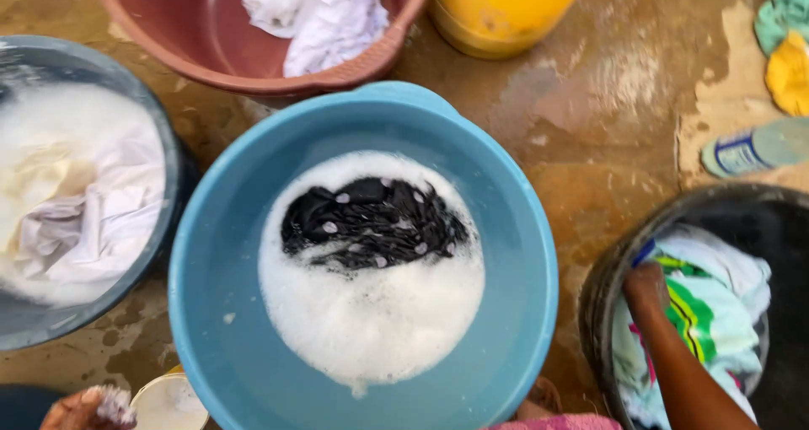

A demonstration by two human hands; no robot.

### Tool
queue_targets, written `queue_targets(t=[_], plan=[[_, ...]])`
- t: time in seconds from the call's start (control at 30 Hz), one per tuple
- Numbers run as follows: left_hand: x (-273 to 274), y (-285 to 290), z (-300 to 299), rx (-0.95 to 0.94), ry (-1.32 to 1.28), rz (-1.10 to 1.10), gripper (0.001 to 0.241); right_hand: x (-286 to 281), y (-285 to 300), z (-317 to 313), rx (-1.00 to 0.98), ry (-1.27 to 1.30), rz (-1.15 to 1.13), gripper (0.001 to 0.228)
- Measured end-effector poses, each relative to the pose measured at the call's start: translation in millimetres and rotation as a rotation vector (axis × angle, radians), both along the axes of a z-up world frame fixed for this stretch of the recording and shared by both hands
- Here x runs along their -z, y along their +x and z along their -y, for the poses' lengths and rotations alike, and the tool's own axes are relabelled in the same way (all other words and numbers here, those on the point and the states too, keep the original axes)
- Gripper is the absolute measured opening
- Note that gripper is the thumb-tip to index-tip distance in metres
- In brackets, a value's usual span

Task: Hand washing and rinsing clothes in multiple plastic basins with soapy water.

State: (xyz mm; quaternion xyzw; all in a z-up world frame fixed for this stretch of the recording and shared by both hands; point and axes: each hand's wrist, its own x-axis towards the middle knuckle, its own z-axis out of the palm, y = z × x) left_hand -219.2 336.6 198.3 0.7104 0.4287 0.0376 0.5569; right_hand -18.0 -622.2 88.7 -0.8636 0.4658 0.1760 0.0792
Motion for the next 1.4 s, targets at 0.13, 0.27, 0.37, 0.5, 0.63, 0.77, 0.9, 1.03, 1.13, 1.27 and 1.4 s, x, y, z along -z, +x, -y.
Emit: queue_targets(t=[0.13,0.27,0.37,0.5,0.63,0.77,0.9,1.03,1.13,1.27,1.4], plan=[[-71,53,58,-0.139,-0.115,0.058,0.02,-8,-8,-7,0.153,-0.005,0.222,0.037],[-111,109,119,-0.339,-0.139,0.405,0.018,-76,-15,-3,0.235,0.042,1.048,0.053],[-122,125,152,-0.308,-0.218,0.438,0.008,-180,5,-87,-0.189,0.381,1.262,0.041],[-122,142,194,-0.165,-0.399,0.554,0.007,-230,59,-250,-0.629,0.667,0.483,0.058],[-141,153,221,-0.122,-0.431,0.456,0.015,-193,80,-384,-1.464,0.651,-0.225,0.024],[-138,148,216,-0.095,-0.448,0.476,0.015,-135,123,-442,-1.506,0.441,-0.463,0.02],[-129,140,219,-0.162,-0.51,0.435,0.014,-104,163,-458,-1.003,0.132,-0.176,0.036],[-117,147,229,-0.159,-0.581,0.456,0.011,-98,169,-437,-0.558,0.661,0.163,0.025],[-145,166,251,0.008,-0.545,0.327,0.017,-68,180,-386,-0.383,0.989,0.583,0.024],[-102,215,313,0.205,-0.572,0.217,0.009,-124,173,-313,-0.245,1.115,0.678,0.023],[-56,270,429,0.561,-0.208,0.281,0.011,-157,150,-249,-0.335,0.474,0.495,0.02]])
